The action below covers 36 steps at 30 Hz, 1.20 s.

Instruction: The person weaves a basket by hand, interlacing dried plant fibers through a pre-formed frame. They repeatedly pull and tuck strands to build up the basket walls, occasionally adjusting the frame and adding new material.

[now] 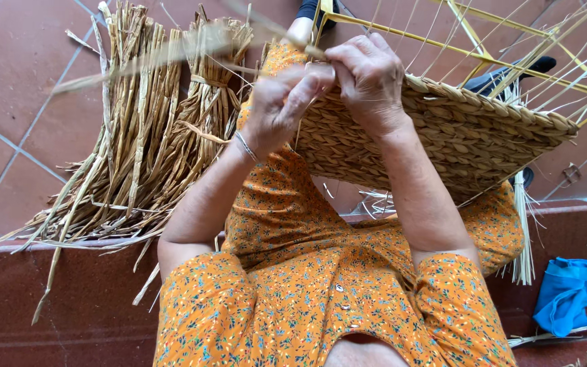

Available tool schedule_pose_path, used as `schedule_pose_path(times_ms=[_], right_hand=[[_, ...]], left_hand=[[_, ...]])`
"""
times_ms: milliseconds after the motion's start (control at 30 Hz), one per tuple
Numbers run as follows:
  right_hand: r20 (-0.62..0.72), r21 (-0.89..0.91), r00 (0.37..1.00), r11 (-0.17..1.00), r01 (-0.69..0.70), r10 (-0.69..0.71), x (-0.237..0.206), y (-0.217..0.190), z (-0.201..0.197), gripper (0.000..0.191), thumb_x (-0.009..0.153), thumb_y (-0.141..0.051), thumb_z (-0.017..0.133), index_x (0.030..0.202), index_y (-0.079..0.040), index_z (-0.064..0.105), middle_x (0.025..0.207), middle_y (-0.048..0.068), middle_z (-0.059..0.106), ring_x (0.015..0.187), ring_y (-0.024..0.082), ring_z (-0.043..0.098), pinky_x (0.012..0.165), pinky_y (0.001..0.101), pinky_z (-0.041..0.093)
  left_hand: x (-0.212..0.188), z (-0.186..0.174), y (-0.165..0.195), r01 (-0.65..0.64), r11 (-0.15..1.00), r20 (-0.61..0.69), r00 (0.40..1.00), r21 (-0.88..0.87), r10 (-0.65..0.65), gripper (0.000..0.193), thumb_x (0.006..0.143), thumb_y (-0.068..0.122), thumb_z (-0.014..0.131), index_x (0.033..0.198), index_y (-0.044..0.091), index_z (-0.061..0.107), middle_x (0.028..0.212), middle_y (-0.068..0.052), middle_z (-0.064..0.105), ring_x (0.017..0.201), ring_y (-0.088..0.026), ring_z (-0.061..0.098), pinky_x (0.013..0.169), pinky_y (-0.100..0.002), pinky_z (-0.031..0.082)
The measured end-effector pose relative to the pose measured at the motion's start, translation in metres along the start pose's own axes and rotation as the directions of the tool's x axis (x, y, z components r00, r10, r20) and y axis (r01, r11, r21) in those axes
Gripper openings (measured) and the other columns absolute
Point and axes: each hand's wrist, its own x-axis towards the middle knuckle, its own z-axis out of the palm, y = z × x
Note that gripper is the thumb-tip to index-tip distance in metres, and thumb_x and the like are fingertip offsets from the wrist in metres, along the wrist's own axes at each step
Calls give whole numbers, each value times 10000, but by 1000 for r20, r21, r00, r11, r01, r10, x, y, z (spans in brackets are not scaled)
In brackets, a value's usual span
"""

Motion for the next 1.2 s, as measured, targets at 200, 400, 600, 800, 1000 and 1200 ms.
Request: schedule_pose_path(times_ms=[200,400,600,800,1000,1200], right_hand=[[49,36,999,999,9,-11,-6,7,-1,58,1025,-61,718,978,-61,752,940,48,744,851,164,684,780,339,546],[-142,-2,985,995,-95,94,-6,6,22,97,1016,-68,715,927,-69,753,827,45,729,774,158,683,724,332,561],[-249,147,944,972,-182,215,-8,8,29,237,975,-90,745,1133,-2,592,950,81,687,815,180,702,695,287,603],[-118,-75,992,997,34,-43,8,-4,31,125,1040,11,743,1129,-64,697,1046,90,727,954,182,734,828,299,639],[66,138,989,983,124,-134,14,-20,-14,218,940,-25,744,1154,-3,712,1067,126,715,968,262,701,857,368,589],[26,161,994,981,-108,105,14,-19,6,51,1054,-74,742,1095,-48,729,931,70,746,814,172,716,729,313,596]], left_hand=[[36,-40,-29,-327,304,167,876,895,452,344,1009,352,704,1276,136,707,1268,-130,661,1308,-343,535,1144,-578,196],[24,-53,-64,14,674,87,989,739,-115,147,1059,376,657,1077,248,727,935,-29,658,1026,-256,582,1067,-515,329],[15,-54,-68,-190,522,-107,867,832,486,218,1019,333,687,1148,158,683,990,-96,686,1030,-252,595,945,-431,386],[-13,-37,-39,-347,441,185,911,828,369,536,922,495,676,1157,15,641,1012,-116,663,989,-271,616,894,-416,469],[-5,-47,-10,-201,432,146,977,879,159,159,1090,244,723,1156,103,694,975,-67,621,969,-250,603,822,-428,433],[4,-41,29,-249,263,11,745,932,667,228,999,134,689,1225,158,682,1179,-42,623,1079,-207,581,869,-415,433]])
